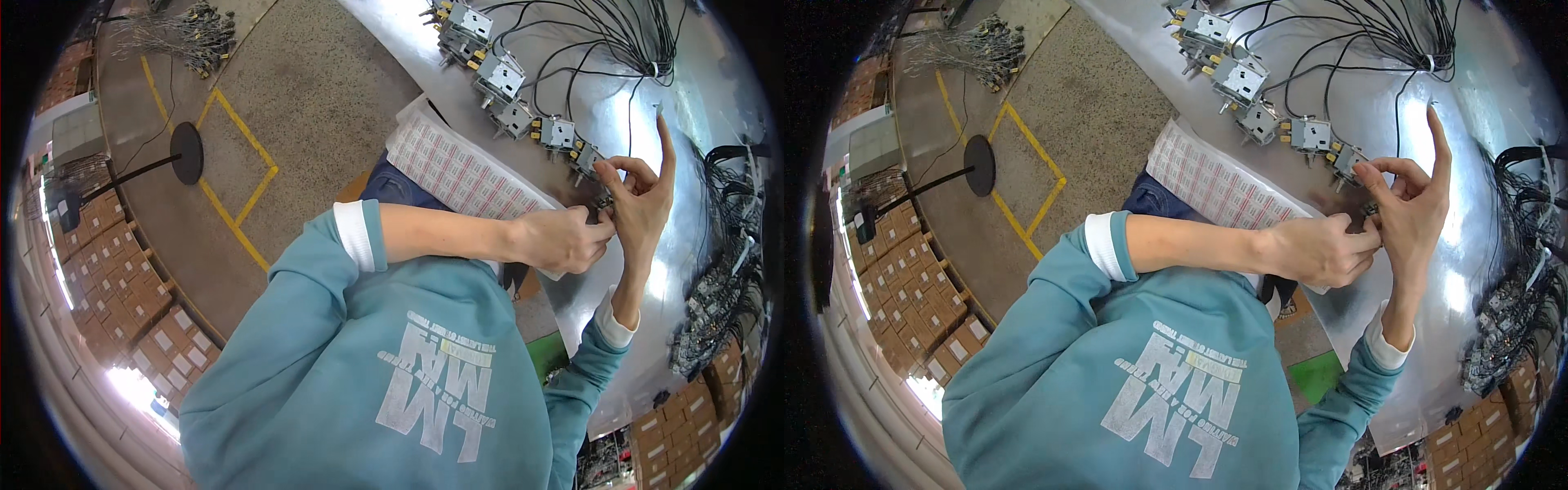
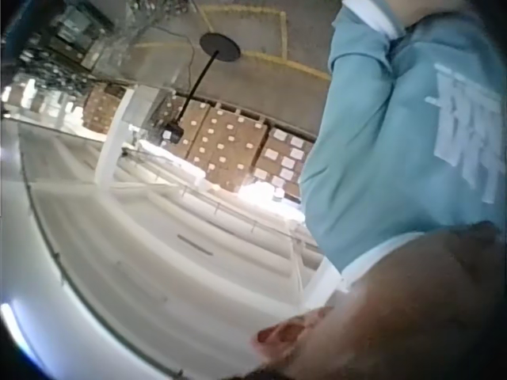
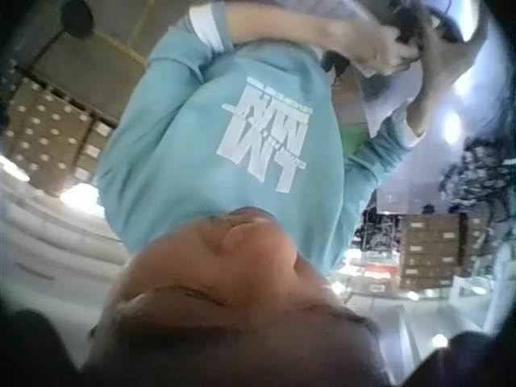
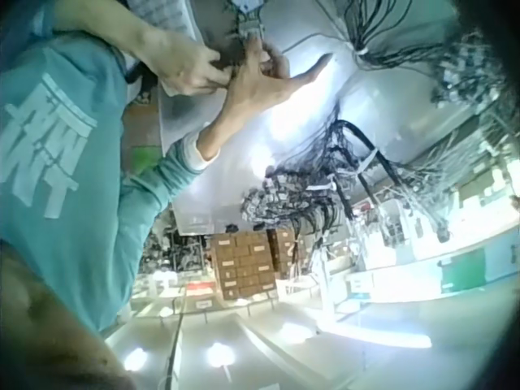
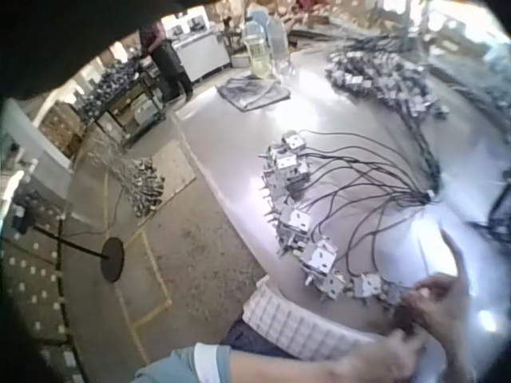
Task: Applying labels to electronic components and organizing wire harnesses at a manual assembly station.
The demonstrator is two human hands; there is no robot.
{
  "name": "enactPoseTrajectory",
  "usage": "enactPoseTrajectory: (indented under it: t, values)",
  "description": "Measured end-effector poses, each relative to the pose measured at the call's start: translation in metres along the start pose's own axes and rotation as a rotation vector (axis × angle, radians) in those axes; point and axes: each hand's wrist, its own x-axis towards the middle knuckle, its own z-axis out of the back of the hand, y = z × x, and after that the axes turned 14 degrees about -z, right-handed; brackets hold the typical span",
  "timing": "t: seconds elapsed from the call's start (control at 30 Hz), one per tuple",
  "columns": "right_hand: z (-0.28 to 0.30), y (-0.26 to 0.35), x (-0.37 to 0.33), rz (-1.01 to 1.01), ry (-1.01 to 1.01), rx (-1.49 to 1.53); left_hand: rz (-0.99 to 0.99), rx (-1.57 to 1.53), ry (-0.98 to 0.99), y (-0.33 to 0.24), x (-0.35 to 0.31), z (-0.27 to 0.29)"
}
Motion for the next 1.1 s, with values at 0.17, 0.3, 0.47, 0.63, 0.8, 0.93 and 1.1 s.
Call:
enactPoseTrajectory:
  t: [0.17,0.3,0.47,0.63,0.8,0.93,1.1]
  values:
    - [-0.0039,0.0061,-0.0045,-0.045,-0.011,0.008,0.006,-0.004,-0.014,-0.0001,-0.0005,-0.0013]
    - [-0.0052,0.0044,-0.0074,-0.045,-0.047,0.003,-0.001,-0.011,-0.033,-0.0001,-0.0015,-0.0008]
    - [-0.0062,0.0054,-0.0084,-0.040,-0.064,-0.033,-0.009,-0.015,-0.044,0.0009,-0.0026,0.0002]
    - [-0.0073,0.0052,-0.0080,-0.046,-0.058,-0.034,0.002,-0.070,-0.046,0.0032,-0.0027,0.0034]
    - [-0.0099,0.0050,-0.0082,-0.051,-0.087,-0.032,0.005,-0.024,-0.060,0.0031,-0.0032,0.0020]
    - [-0.0077,0.0050,-0.0082,-0.060,-0.082,-0.061,-0.001,-0.006,-0.065,0.0013,-0.0024,-0.0011]
    - [-0.0072,0.0048,-0.0084,-0.021,-0.095,-0.128,-0.004,-0.041,-0.054,-0.0009,-0.0023,-0.0052]
